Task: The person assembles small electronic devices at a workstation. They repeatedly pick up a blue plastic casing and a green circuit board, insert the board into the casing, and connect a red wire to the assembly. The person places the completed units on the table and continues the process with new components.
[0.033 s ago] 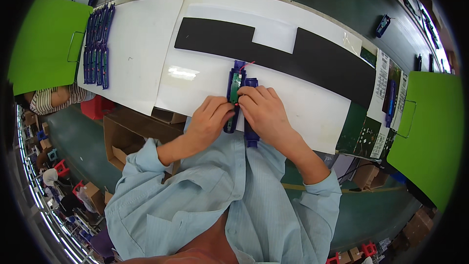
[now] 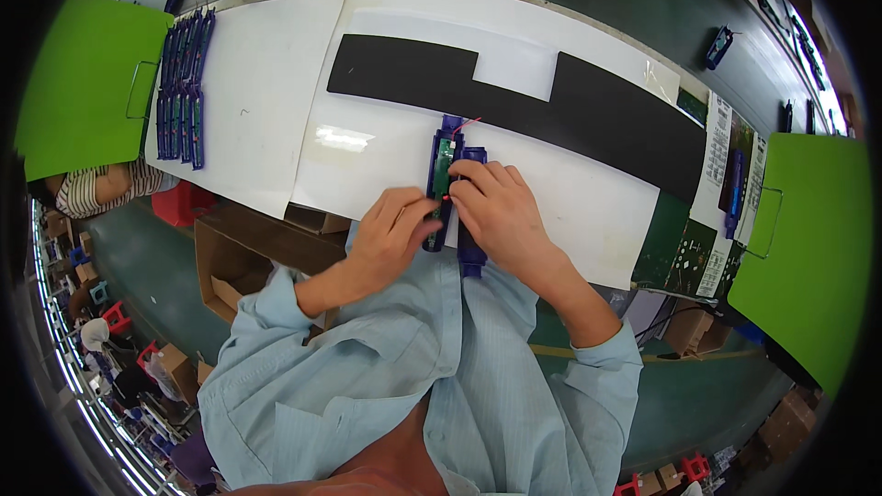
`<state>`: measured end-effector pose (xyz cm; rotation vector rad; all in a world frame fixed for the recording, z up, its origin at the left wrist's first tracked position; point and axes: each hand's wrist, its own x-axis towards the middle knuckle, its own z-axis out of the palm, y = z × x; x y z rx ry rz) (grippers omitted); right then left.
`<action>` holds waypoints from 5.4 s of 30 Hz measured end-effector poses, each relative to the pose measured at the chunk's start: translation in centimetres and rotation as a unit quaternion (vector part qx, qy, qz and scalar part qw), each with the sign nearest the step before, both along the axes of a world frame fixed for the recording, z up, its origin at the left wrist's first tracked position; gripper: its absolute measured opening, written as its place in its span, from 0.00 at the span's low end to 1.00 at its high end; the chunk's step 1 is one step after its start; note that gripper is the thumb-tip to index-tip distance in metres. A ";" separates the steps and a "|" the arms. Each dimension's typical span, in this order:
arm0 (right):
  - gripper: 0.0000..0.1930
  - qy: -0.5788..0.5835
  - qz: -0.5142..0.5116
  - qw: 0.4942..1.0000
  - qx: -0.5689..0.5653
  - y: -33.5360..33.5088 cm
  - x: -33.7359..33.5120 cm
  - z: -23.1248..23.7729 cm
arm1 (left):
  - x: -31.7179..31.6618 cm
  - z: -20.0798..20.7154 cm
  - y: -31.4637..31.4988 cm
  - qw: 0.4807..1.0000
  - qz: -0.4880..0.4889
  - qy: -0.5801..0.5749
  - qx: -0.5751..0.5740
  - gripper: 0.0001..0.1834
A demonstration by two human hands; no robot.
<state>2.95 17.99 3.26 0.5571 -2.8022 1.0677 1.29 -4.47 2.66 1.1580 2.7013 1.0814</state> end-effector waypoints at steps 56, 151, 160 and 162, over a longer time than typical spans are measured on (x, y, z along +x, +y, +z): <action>0.04 -0.101 -0.179 0.976 -0.073 -3.6 0.3 -0.8 | 2.3 -4.4 -1.9 0.997 -0.005 0.042 0.068 0.23; 0.20 0.132 -0.217 0.960 -0.114 8.8 -7.7 3.5 | -15.8 1.2 8.5 0.991 -0.080 0.044 -0.095 0.31; 0.27 -0.128 -0.164 0.976 -0.068 -0.9 6.3 -0.2 | -7.3 1.2 1.6 0.971 0.062 -0.227 0.049 0.23; 0.28 -0.114 -0.183 0.974 -0.064 2.0 4.0 0.8 | -6.3 1.0 2.3 0.985 0.025 -0.166 0.039 0.27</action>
